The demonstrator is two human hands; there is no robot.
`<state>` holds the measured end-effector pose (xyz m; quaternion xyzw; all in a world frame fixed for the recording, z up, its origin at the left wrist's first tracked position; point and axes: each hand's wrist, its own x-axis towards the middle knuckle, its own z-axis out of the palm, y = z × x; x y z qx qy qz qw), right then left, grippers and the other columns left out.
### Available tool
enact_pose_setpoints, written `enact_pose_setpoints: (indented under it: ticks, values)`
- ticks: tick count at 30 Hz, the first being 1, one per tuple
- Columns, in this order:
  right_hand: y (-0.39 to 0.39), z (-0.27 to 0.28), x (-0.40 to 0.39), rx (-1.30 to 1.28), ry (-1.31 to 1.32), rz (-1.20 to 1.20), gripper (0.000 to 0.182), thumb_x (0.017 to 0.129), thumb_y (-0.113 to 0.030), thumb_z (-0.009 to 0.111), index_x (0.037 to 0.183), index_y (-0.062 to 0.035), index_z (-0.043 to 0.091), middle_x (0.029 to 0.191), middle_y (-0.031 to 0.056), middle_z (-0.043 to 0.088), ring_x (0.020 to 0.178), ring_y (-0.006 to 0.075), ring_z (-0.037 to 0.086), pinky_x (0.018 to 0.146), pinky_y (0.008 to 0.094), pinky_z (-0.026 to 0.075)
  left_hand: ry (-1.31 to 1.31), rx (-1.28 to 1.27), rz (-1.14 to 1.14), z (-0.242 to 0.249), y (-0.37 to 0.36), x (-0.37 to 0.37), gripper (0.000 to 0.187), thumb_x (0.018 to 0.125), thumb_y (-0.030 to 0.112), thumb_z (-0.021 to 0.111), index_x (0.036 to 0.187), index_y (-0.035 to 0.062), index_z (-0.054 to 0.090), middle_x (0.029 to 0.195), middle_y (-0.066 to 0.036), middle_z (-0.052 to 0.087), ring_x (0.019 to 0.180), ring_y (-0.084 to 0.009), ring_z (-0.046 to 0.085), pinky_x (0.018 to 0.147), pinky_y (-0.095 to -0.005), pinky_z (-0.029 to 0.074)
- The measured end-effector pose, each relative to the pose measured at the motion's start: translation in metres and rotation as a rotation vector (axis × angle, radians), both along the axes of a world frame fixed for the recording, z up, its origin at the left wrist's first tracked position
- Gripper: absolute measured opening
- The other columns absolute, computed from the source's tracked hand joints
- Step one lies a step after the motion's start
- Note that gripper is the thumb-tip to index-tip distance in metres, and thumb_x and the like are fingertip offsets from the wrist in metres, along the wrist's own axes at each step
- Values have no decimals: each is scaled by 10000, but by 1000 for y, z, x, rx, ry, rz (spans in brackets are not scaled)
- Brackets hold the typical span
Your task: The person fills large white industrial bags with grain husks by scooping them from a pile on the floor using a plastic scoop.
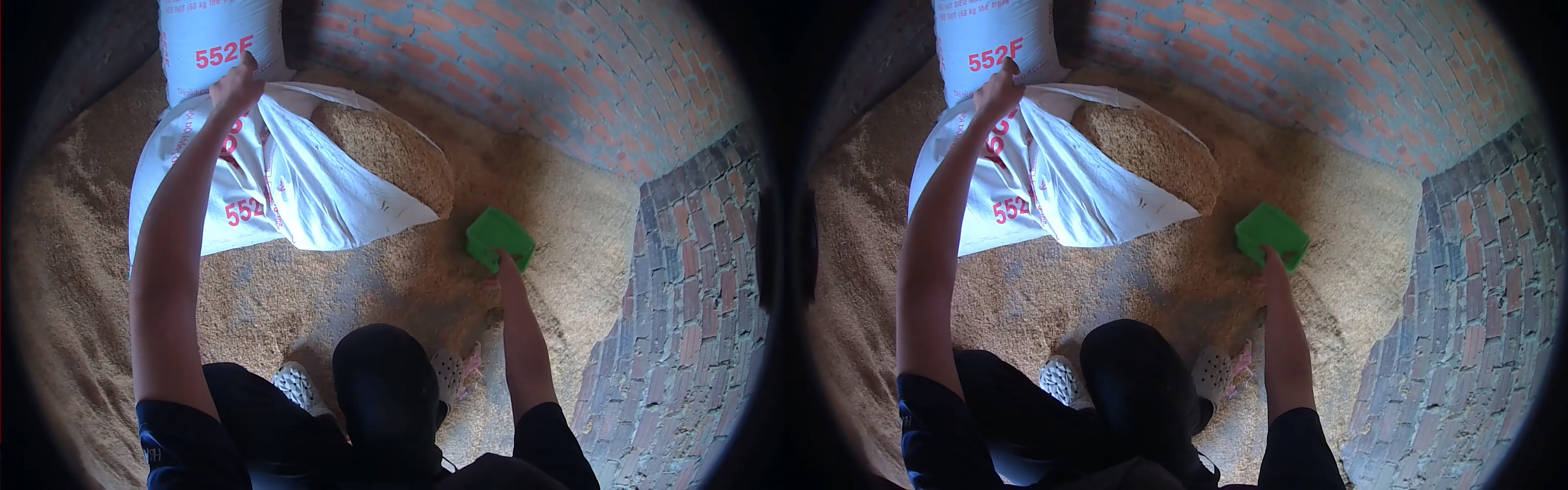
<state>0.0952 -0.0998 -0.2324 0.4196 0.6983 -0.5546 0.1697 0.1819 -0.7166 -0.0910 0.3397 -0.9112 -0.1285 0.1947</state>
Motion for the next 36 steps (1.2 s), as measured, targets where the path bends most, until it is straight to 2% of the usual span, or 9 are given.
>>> enact_pose_setpoints:
  ticks: [6,8,15,17,20,27,30,32,36]
  values:
    - [-60,18,-3,-422,277,-164,720,860,-393,576,1406,-91,218,1390,226,260,1209,419,381,970,569,357,-16,-34,5,4,5,0,412,801,260,566,1174,178,410,1094,-111,626,1046,-315,587,870,-472,420]
    - [-95,5,2,286,475,-200,686,884,-399,535,1391,-46,236,1411,215,250,1214,372,404,1004,504,356,-42,14,26,5,5,0,451,799,256,564,1210,175,398,1146,-98,612,1076,-304,578,905,-470,402]
    - [-143,23,25,845,1040,661,508,954,-299,408,1317,47,324,1215,253,506,1136,381,504,972,476,409,-68,-42,47,1,5,-3,478,796,248,557,1234,180,377,1141,-97,618,1050,-304,594,893,-475,419]
    - [-142,9,-8,-122,300,546,426,974,-274,329,1260,30,412,1088,238,588,1049,339,578,909,456,456,-61,-15,57,1,4,-4,465,798,266,558,1225,190,389,1125,-93,626,1044,-306,597,890,-477,421]
    - [-118,-27,-33,-520,185,736,445,972,-343,301,1183,4,483,1058,205,606,942,277,625,810,432,507,-71,-10,47,-5,-4,-6,460,797,289,564,1225,209,417,1108,-100,633,1041,-290,602,884,-466,429]
    - [-101,-75,-75,-576,8,958,329,950,-273,326,1076,-49,533,896,93,618,770,190,633,587,315,506,-114,-125,5,-23,-5,-8,229,831,310,519,950,210,687,976,-64,675,938,-270,637,800,-468,479]
    - [-119,-78,-69,282,949,1499,270,940,-278,367,1037,-112,555,849,30,583,752,136,572,532,254,436,-69,-189,63,-31,8,-11,250,844,264,491,926,127,683,910,-160,665,901,-336,638,781,-475,471]
    - [-129,-83,-64,-412,335,571,216,893,-200,407,987,-58,540,750,54,527,604,119,470,493,274,374,-74,-130,83,-28,19,-10,223,848,240,496,931,127,670,908,-149,664,922,-335,627,819,-470,439]
    - [-138,-37,-33,-140,206,596,227,884,-188,431,1008,-37,547,749,48,506,567,115,407,470,297,340,-40,-195,116,1,34,-9,218,864,193,470,980,145,648,925,-136,663,923,-325,626,817,-480,435]
